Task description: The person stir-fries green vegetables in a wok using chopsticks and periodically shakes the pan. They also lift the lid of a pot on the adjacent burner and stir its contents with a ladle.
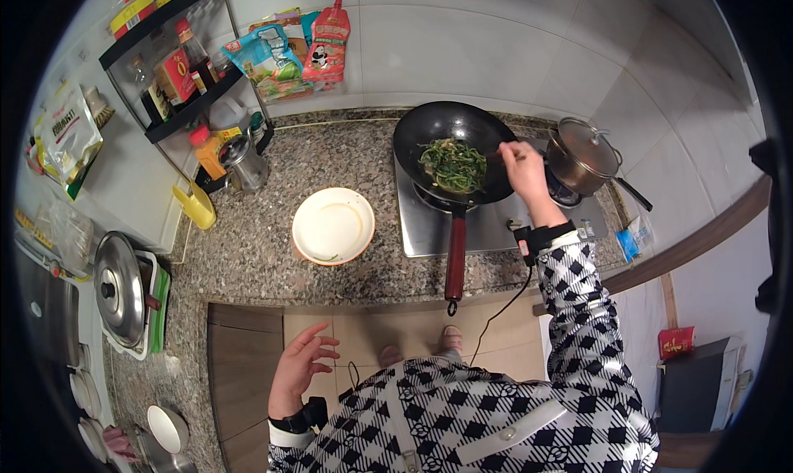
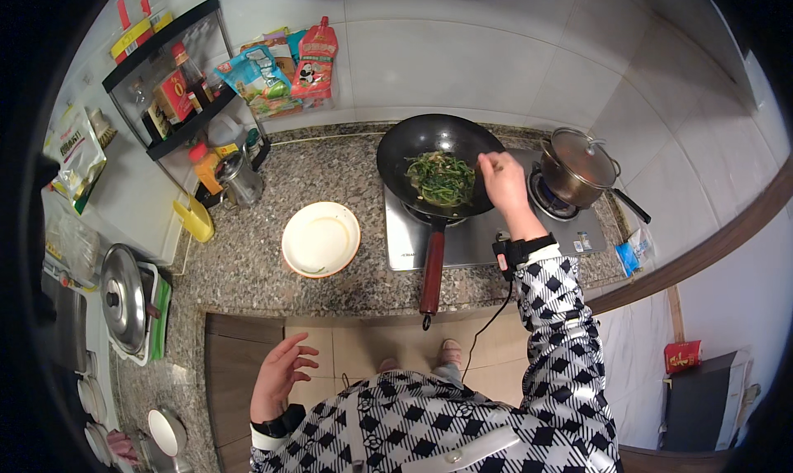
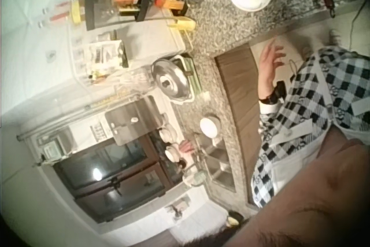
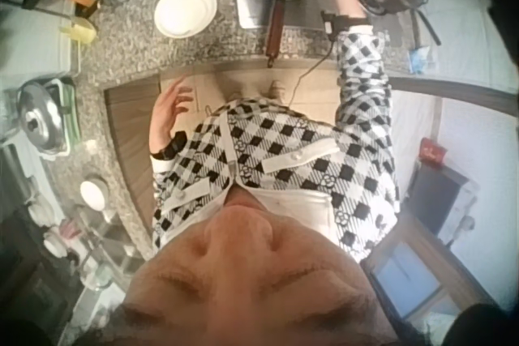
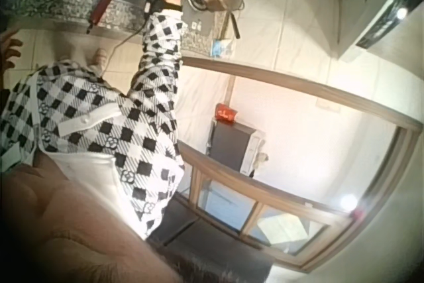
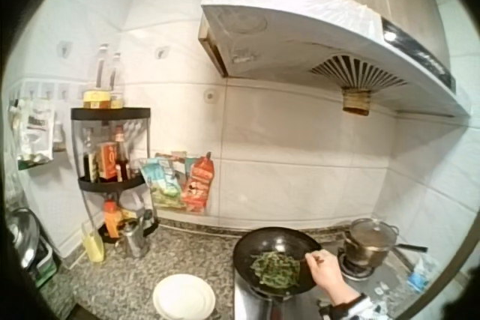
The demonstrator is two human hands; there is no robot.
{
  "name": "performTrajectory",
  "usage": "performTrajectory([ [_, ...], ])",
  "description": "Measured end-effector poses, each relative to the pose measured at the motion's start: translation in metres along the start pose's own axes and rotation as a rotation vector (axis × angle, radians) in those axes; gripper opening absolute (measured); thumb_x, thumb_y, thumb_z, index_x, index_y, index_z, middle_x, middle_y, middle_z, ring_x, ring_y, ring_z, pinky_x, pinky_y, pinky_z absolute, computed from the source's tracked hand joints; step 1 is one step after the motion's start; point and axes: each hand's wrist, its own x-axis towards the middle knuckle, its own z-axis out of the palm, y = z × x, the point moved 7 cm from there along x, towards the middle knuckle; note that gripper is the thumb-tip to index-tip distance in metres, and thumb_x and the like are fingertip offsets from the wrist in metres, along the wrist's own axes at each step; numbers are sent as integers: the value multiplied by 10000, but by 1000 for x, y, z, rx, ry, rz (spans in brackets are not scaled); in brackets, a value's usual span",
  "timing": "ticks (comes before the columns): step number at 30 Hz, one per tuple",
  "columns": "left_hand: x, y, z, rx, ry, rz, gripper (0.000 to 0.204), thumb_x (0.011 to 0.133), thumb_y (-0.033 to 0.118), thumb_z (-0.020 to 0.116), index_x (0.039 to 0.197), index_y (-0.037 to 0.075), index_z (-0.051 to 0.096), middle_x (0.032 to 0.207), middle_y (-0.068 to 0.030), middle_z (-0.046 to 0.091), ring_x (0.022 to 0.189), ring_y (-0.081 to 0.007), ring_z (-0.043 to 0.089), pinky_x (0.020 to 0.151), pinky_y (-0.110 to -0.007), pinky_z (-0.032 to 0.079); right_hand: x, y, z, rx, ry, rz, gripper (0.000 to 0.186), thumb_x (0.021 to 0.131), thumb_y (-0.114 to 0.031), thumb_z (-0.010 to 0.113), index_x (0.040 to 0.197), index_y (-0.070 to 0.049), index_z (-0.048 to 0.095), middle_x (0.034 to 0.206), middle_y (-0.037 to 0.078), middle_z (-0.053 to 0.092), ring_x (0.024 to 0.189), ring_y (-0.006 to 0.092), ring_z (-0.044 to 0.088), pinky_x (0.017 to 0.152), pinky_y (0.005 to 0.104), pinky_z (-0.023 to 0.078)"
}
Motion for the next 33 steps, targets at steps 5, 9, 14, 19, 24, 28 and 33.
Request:
performTrajectory([
  [5,1,0,-15,0,9,36,362,1007,184,502,1354,84,504,1109,-113,659,893,-201,675,646,-285,539,-33,-31,-23,-22,53,-83,169,924,-167,644,903,-7,692,814,152,638,749,304,645,700,346,507],
  [9,6,0,-24,6,59,45,354,1005,180,509,1343,76,507,1088,-106,664,870,-190,678,632,-278,537,-79,-65,-45,82,202,-194,77,912,-55,645,904,17,671,834,126,613,749,248,625,664,303,494],
  [14,9,-2,-26,28,60,44,343,1004,176,514,1332,76,515,1067,-97,666,848,-177,674,639,-260,526,-127,-77,-42,100,248,-169,58,917,-14,612,945,7,659,900,115,587,758,211,585,668,300,468],
  [19,11,-3,-31,35,87,55,329,1004,165,512,1320,75,527,1053,-95,668,839,-169,672,643,-248,515,-147,-80,-51,63,286,-167,68,924,-20,584,912,-12,650,877,116,574,758,223,566,671,318,456],
  [24,11,-8,-33,28,107,66,321,1003,157,513,1313,74,534,1039,-89,669,827,-164,672,637,-241,504,-151,-88,-68,81,375,-247,111,935,-34,572,846,-5,631,818,116,575,759,256,578,696,341,463],
  [28,11,-11,-34,38,128,53,320,1003,151,511,1313,75,534,1037,-86,671,822,-160,674,633,-237,500,-143,-77,-63,93,253,-71,118,941,-55,581,864,12,640,813,115,569,748,256,577,686,328,461],
  [33,12,-12,-34,16,125,63,314,1006,149,504,1310,75,536,1040,-88,673,822,-158,674,636,-237,499,-143,-76,-67,50,247,-104,118,945,-60,582,871,6,647,819,105,564,752,214,583,667,312,470],
])
